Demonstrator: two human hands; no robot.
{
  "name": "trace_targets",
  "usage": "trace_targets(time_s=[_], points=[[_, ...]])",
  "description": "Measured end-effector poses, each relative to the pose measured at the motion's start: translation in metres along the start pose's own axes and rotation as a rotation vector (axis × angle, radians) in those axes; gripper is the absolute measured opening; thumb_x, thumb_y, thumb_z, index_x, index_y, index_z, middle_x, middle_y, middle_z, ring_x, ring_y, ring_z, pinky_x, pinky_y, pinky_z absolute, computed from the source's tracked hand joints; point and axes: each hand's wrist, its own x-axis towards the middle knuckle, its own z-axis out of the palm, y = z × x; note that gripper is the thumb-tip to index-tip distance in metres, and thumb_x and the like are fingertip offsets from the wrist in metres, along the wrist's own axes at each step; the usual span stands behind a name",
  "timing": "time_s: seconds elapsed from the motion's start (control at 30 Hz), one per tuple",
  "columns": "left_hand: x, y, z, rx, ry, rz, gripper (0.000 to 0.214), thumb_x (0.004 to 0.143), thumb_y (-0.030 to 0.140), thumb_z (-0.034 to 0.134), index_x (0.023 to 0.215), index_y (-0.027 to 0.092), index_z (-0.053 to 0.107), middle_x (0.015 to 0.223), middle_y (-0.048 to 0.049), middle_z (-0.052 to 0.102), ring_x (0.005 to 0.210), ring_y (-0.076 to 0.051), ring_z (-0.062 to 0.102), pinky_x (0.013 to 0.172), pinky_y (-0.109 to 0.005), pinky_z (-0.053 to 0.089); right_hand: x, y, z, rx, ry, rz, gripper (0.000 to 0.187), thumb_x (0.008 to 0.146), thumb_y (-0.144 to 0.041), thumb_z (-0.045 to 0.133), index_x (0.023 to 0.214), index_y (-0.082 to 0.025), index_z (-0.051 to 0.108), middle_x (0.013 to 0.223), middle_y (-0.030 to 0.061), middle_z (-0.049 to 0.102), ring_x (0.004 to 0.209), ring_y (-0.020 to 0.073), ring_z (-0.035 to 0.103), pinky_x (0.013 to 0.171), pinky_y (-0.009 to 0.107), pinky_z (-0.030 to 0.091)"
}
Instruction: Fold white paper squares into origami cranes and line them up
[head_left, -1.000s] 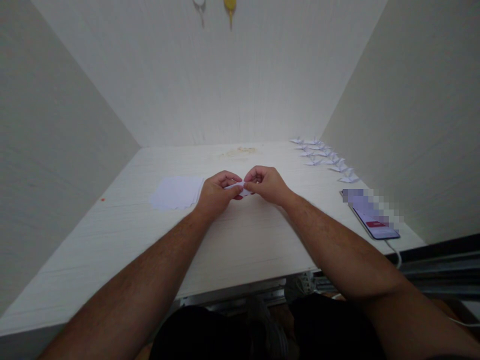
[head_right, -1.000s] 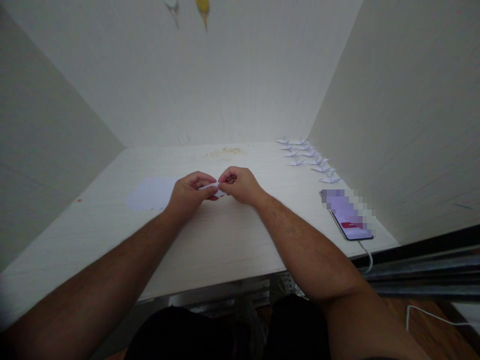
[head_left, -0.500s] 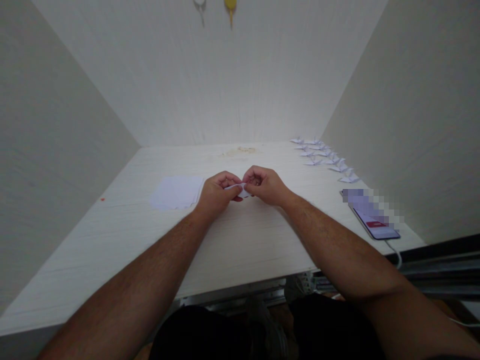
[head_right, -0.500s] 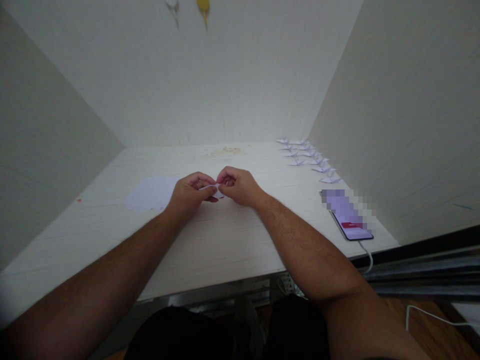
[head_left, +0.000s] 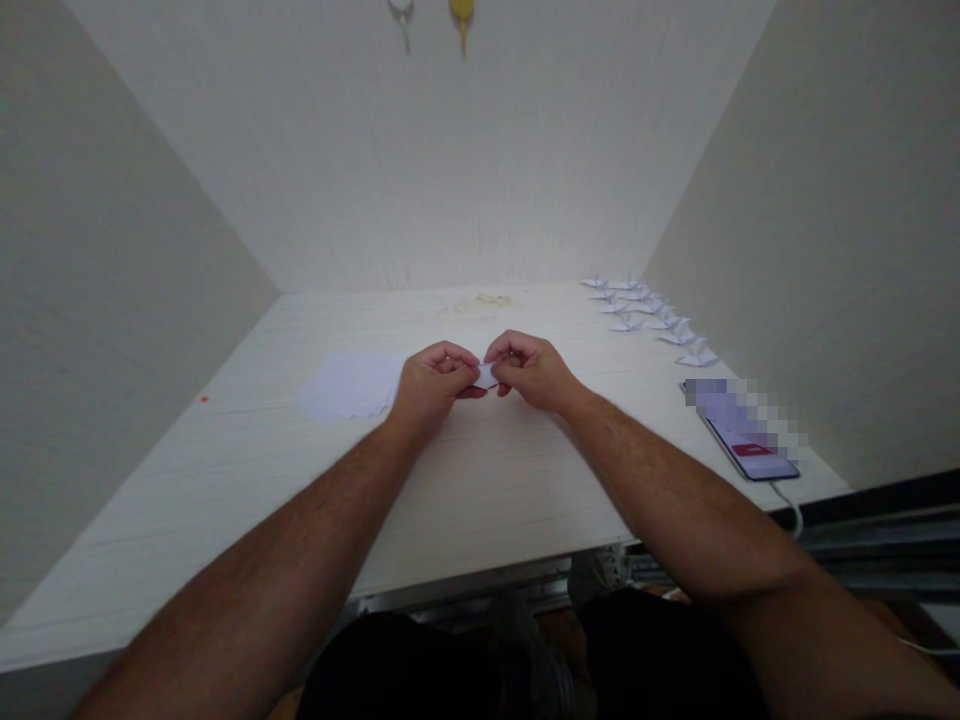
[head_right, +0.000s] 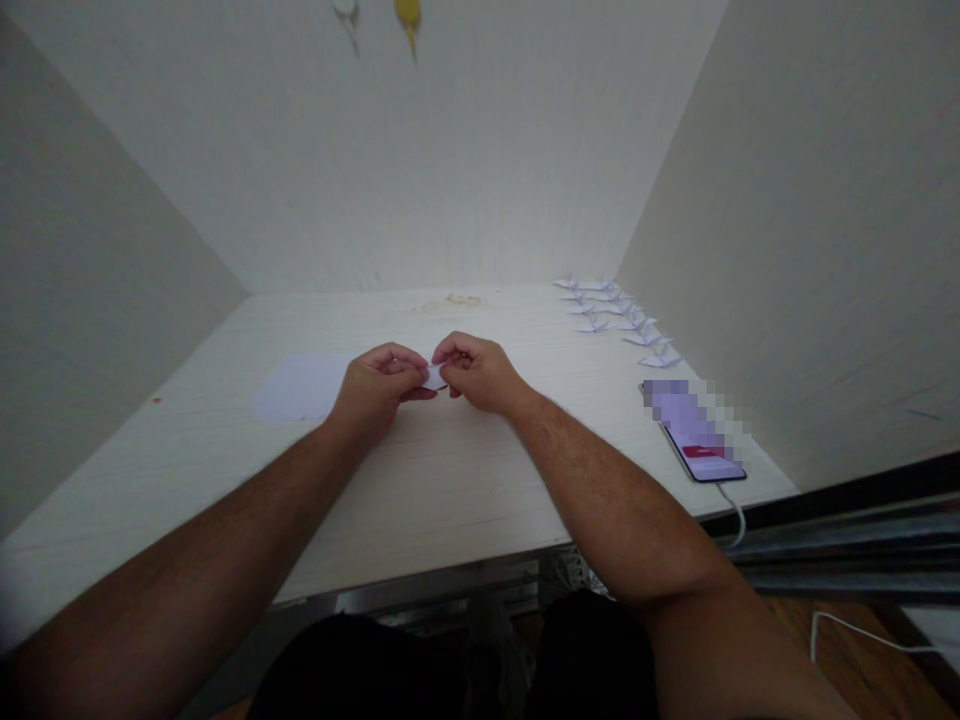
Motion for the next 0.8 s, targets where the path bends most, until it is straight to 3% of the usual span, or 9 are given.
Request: trace_targets(time_s=[0.17, 0.37, 0.57, 0.8], points=[[0.0004, 0.0011, 0.0004, -0.023, 0.019, -0.028, 0.019, 0.060, 0.018, 0.081, 0.070, 0.017, 0.065, 0.062, 0.0014, 0.063, 0.056, -0.010, 0.062, 0.060, -0.029, 0.064, -0.0001, -0.0017, 0.0009, 0.075, 0.004, 0.000, 0.007, 0.073, -0.022, 0.065, 0.078, -0.020, 0.060, 0.063, -0.0065, 0.061, 0.052, 0.0070, 0.060, 0.050, 0.020, 0.053], [0.0023, -0.0033, -0.0022, 0.005, 0.001, 0.000, 0.020, 0.061, 0.020, 0.081, 0.073, 0.018, 0.065, 0.062, 0.0025, 0.061, 0.057, -0.010, 0.062, 0.062, -0.029, 0.064, 0.0009, 0.0005, 0.0037, 0.095, 0.045, 0.012, 0.018, 0.068, -0.020, 0.067, 0.085, -0.020, 0.062, 0.067, -0.0070, 0.063, 0.053, 0.0069, 0.060, 0.049, 0.020, 0.053], [0.0001, -0.0017, -0.0011, 0.011, -0.044, 0.007, 0.021, 0.062, 0.021, 0.081, 0.077, 0.017, 0.067, 0.067, 0.0004, 0.067, 0.059, -0.011, 0.065, 0.062, -0.029, 0.064, -0.0002, 0.0020, 0.0060, 0.074, 0.071, 0.007, 0.012, 0.068, -0.024, 0.069, 0.077, -0.018, 0.065, 0.063, -0.0042, 0.064, 0.055, 0.0082, 0.060, 0.050, 0.021, 0.054], [0.0004, -0.0008, 0.0005, -0.002, -0.007, -0.017, 0.021, 0.060, 0.020, 0.081, 0.074, 0.016, 0.065, 0.064, 0.0006, 0.064, 0.058, -0.012, 0.065, 0.062, -0.031, 0.064, 0.0001, 0.0003, 0.0052, 0.059, 0.076, -0.013, 0.011, 0.068, -0.027, 0.071, 0.073, -0.019, 0.066, 0.061, -0.0042, 0.064, 0.052, 0.0083, 0.061, 0.048, 0.021, 0.052]])
